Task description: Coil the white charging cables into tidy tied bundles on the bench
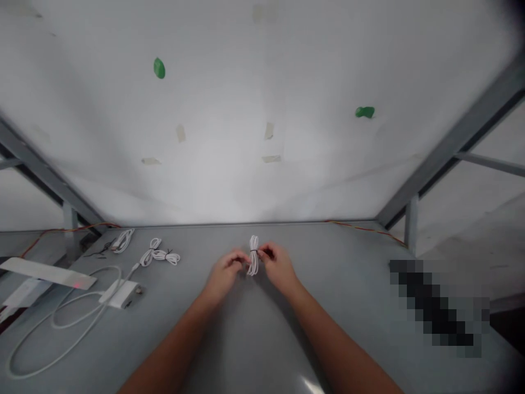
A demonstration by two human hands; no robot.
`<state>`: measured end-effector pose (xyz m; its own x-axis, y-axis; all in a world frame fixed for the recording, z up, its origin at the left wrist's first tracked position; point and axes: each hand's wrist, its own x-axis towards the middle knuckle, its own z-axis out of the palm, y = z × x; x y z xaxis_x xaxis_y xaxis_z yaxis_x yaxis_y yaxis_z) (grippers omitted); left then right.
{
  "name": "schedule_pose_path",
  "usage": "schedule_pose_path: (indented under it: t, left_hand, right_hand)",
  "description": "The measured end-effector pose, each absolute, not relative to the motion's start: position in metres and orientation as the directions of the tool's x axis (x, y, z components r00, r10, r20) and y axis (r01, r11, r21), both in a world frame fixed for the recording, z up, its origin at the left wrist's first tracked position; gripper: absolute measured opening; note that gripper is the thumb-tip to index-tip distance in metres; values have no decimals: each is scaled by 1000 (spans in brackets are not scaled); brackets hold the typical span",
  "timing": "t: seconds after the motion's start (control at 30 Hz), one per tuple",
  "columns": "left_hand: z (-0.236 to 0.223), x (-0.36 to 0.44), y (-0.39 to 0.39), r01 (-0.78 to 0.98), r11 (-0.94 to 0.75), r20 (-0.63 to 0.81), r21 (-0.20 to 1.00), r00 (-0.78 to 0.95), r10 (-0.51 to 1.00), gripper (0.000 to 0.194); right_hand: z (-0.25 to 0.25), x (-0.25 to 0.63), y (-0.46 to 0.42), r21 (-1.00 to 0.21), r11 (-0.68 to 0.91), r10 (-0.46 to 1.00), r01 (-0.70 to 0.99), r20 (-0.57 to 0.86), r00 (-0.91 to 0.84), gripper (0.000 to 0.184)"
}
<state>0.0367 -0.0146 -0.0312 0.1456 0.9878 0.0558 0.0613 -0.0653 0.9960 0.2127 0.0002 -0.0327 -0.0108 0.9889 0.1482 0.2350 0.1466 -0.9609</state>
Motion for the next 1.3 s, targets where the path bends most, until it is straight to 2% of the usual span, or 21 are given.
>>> schedule_pose_path:
  t: [0.1,0.2,0.27,0.37,0.43,0.5,0.6,0.63,0.7,0.77,0.83,0.9,0.97,1.03,1.1,1.17,1.3]
  left_hand:
    - [-31,40,-14,-130,162,-146,978,130,981,38]
    - [-25,39,-16,-17,117,-110,993,233,966,50]
    - [-21,36,-18,131,-34,-2,991,269,963,41]
    - [-22,32,-20,351,-275,188,895,262,947,27]
    - [-27,31,-20,405,-413,312,815,294,903,26]
    - [-34,31,-18,398,-518,409,757,330,851,33]
    - [-43,31,-15,401,-546,441,736,328,836,37]
    - [-46,32,-14,414,-526,421,743,321,848,37]
    - [-49,32,-11,448,-483,369,752,320,873,37]
    - [-54,31,-8,497,-459,337,737,319,886,41]
    - [-58,29,-3,550,-462,336,696,320,886,50]
    - [-63,24,2,626,-454,343,634,298,891,57]
    - [-67,18,6,734,-405,334,545,252,908,58]
    - [-71,12,10,843,-319,312,433,192,930,53]
    - [-73,9,11,908,-255,285,333,161,945,52]
    - [-75,9,11,936,-225,268,272,151,952,53]
    - [-76,10,10,948,-228,269,222,165,949,53]
  right_hand:
    - [-27,213,-4,-860,354,932,367,356,-64,11]
    - [-23,211,-10,-789,444,895,423,413,-170,12]
    - [-21,209,-12,-804,402,915,438,361,-177,13]
    - [-21,210,-10,-892,232,971,388,191,-142,11]
    - [-21,213,-6,-957,92,989,277,56,-134,11]
    - [-24,216,-3,-991,-61,983,122,-80,-163,14]
    - [-31,218,2,-978,-210,953,-14,-202,-227,21]
    - [-34,218,4,-980,-197,956,6,-193,-219,21]
    - [-38,217,7,-987,-64,983,150,-88,-160,18]
    - [-40,218,10,-918,130,989,376,92,-119,13]
    - [-40,222,12,-767,265,964,584,223,-145,25]
    - [-41,229,11,-595,286,955,751,245,-169,42]
    - [-43,236,10,-435,224,969,872,193,-153,51]
    - [-47,241,8,-314,170,982,934,135,-133,54]
    - [-50,242,6,-248,158,986,956,99,-137,56]
    - [-52,241,6,-221,162,985,962,86,-146,57]
    - [-52,239,6,-209,159,986,965,79,-146,57]
